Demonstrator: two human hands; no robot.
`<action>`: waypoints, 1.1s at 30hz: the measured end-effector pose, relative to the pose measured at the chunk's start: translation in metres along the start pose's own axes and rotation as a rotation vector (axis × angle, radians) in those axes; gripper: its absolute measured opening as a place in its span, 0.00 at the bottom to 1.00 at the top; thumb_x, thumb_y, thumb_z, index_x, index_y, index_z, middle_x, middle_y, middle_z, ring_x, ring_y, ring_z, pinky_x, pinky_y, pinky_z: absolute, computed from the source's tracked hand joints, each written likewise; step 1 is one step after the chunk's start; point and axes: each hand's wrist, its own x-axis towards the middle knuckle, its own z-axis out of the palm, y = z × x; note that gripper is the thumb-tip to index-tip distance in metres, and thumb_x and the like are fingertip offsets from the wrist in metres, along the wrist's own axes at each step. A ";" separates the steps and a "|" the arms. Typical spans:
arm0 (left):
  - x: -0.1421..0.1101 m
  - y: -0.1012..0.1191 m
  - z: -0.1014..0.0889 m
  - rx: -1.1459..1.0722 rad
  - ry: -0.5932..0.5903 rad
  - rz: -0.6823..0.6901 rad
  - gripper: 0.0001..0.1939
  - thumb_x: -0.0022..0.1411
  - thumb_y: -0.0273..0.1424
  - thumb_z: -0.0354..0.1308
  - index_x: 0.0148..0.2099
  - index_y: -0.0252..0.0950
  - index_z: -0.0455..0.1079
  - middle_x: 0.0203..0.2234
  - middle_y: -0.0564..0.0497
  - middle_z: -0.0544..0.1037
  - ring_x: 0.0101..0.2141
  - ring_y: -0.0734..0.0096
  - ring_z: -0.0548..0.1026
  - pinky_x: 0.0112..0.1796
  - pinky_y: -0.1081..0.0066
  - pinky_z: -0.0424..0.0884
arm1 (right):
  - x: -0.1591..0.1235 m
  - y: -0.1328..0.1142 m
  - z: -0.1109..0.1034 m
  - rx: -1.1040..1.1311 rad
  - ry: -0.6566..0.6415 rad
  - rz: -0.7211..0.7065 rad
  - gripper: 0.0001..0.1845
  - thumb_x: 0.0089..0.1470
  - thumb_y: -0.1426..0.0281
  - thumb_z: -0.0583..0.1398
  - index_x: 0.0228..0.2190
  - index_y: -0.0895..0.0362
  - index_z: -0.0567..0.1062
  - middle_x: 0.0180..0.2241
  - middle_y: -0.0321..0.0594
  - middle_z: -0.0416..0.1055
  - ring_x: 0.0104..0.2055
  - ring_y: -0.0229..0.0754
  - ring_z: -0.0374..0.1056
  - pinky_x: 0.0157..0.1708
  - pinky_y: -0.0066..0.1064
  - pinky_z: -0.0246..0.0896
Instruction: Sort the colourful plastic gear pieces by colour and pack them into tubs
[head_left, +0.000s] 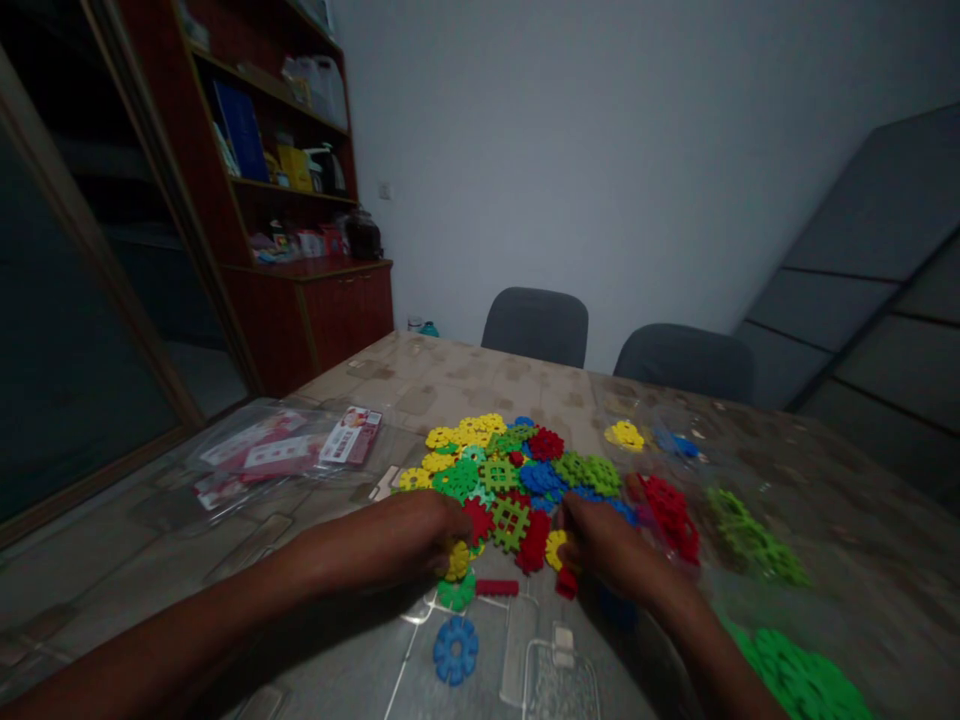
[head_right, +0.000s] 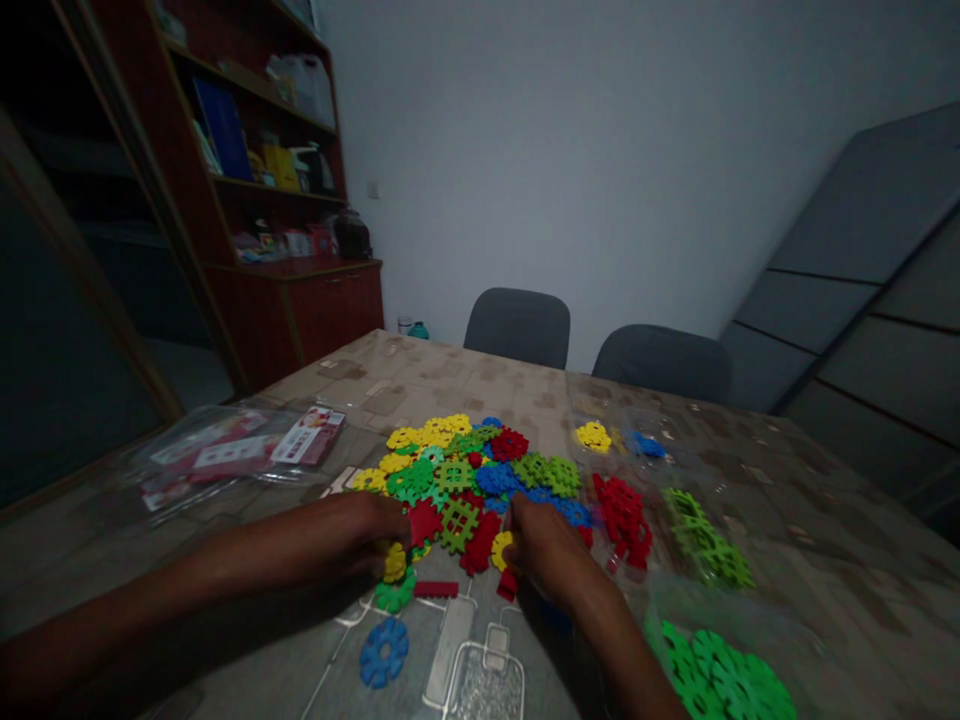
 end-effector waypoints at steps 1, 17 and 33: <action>0.001 -0.001 0.001 -0.015 0.034 0.011 0.09 0.58 0.21 0.54 0.39 0.38 0.70 0.37 0.49 0.77 0.37 0.65 0.72 0.39 0.69 0.63 | 0.001 0.001 0.000 0.034 0.009 -0.017 0.12 0.45 0.81 0.60 0.35 0.58 0.72 0.31 0.37 0.71 0.32 0.41 0.64 0.29 0.29 0.48; 0.020 0.008 0.017 -0.708 0.287 -0.134 0.10 0.50 0.34 0.60 0.34 0.36 0.65 0.21 0.59 0.66 0.23 0.74 0.63 0.24 0.74 0.54 | -0.004 -0.041 0.020 1.090 -0.126 -0.285 0.19 0.48 0.57 0.68 0.35 0.55 0.73 0.29 0.34 0.70 0.28 0.36 0.65 0.28 0.28 0.61; 0.023 0.002 0.019 -0.638 0.445 -0.030 0.12 0.59 0.35 0.60 0.42 0.36 0.67 0.28 0.55 0.70 0.28 0.71 0.68 0.29 0.72 0.63 | -0.015 -0.054 0.020 0.721 0.099 -0.388 0.12 0.54 0.72 0.60 0.42 0.57 0.78 0.35 0.38 0.75 0.36 0.42 0.68 0.35 0.31 0.60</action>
